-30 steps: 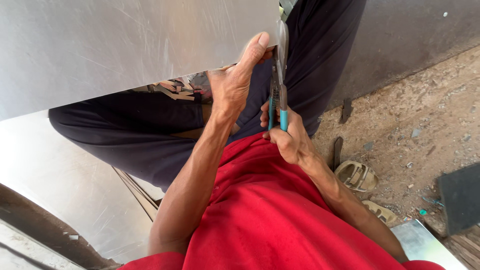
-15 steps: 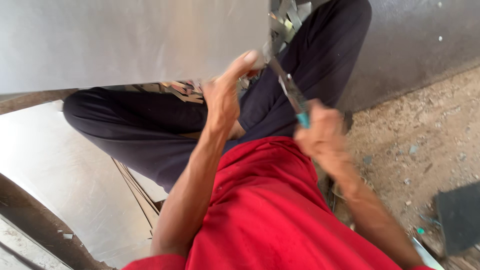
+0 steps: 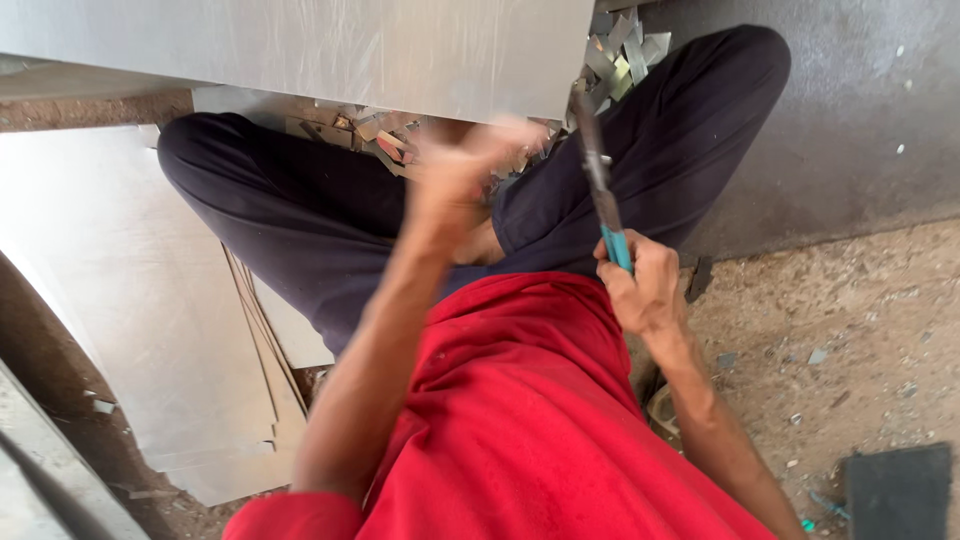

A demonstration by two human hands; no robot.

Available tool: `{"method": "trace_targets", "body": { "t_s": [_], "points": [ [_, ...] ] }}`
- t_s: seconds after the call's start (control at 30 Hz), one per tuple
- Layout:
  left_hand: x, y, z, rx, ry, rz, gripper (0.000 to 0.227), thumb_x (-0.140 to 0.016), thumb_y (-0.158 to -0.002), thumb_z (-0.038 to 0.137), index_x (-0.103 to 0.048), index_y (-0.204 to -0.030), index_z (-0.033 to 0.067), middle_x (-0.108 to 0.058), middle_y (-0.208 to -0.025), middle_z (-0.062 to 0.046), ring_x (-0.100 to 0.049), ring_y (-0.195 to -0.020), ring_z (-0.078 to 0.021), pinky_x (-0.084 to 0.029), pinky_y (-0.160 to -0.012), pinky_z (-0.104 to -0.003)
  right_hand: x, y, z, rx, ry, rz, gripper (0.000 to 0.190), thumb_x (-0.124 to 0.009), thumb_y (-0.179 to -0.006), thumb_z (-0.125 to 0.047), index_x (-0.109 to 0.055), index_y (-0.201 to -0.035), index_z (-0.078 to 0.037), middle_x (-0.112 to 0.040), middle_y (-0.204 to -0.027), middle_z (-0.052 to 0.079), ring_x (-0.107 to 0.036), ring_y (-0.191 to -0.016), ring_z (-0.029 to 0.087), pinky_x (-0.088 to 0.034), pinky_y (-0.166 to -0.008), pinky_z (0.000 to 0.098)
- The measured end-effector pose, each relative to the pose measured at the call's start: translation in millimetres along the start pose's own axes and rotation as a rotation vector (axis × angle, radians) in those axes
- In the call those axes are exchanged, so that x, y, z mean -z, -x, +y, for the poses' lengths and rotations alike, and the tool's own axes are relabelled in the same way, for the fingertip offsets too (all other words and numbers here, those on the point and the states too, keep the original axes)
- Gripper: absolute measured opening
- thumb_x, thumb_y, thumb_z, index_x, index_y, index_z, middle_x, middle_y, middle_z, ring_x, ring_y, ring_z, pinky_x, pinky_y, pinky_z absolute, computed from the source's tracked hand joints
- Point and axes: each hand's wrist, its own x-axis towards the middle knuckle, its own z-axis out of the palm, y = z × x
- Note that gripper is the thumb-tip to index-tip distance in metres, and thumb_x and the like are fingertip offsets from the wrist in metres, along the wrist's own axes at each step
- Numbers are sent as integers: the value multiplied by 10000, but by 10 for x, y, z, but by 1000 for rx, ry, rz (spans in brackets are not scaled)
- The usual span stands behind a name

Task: The person sits cross-legged on the floor and uses tin snips to cut a large metal sheet into smaller pieces. They repeatedly position the snips, cut along the sheet, and drop the cut pieces onto a growing pile on the ground.

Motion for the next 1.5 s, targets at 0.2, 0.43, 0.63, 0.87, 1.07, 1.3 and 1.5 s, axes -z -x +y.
{"method": "trace_targets", "body": {
  "t_s": [0.2,0.43,0.63,0.87,1.07,1.3,1.5],
  "points": [
    [476,109,309,-350,778,-10,425,-618,-1005,422,-682,-1120,18,-710,-977,-101,-715,-827,-197,-569,-660,-326,-137,106,120,-139,-400,-30,137,-547,-765,-65,-646,-817,14,-619,-651,74,-574,-560,140,-461,-497,291],
    [472,232,37,-324,1121,258,351,-657,-962,328,-643,-1190,61,-737,-1061,-64,-772,-866,-175,-606,-681,-296,-99,-33,11,-57,-492,-165,171,-474,-755,16,-599,-870,38,-625,-739,99,-589,-623,161,-490,-561,305],
    [654,205,-493,-657,912,279,190,-750,-1066,103,-697,-1041,-78,-645,-911,-40,-541,-775,-79,-431,-674,-203,-161,-112,-502,-99,-196,-498,303,-494,-760,-64,-616,-1017,40,-667,-846,110,-603,-707,165,-512,-654,303],
    [797,477,-201,-521,896,55,395,-720,-1004,67,-553,-1355,-3,-750,-1131,-89,-771,-957,-187,-620,-797,-278,-219,-417,-931,-60,-46,-689,501,-493,-680,-119,-587,-1148,34,-661,-956,104,-628,-842,174,-539,-751,314],
    [772,448,-220,-523,976,26,402,-716,-1027,39,-534,-1381,-18,-756,-1143,-162,-781,-1004,-240,-671,-915,-363,-168,-484,-1029,17,118,-651,412,-472,-692,-69,-596,-1076,17,-631,-887,109,-610,-813,184,-552,-760,327],
    [820,467,-181,-467,909,83,353,-733,-970,48,-580,-1285,-1,-765,-1062,-110,-787,-921,-193,-667,-780,-307,-93,-557,-1123,82,197,-637,257,-496,-705,-49,-618,-925,3,-632,-752,76,-607,-667,163,-534,-626,337],
    [852,-168,-256,-547,609,476,464,-687,-1053,231,-495,-676,42,-417,-592,32,-327,-518,-68,-238,-509,-248,-98,-635,-1063,79,257,-619,142,-538,-748,-66,-631,-835,-5,-612,-622,70,-559,-548,157,-472,-529,354]
  ]
}}
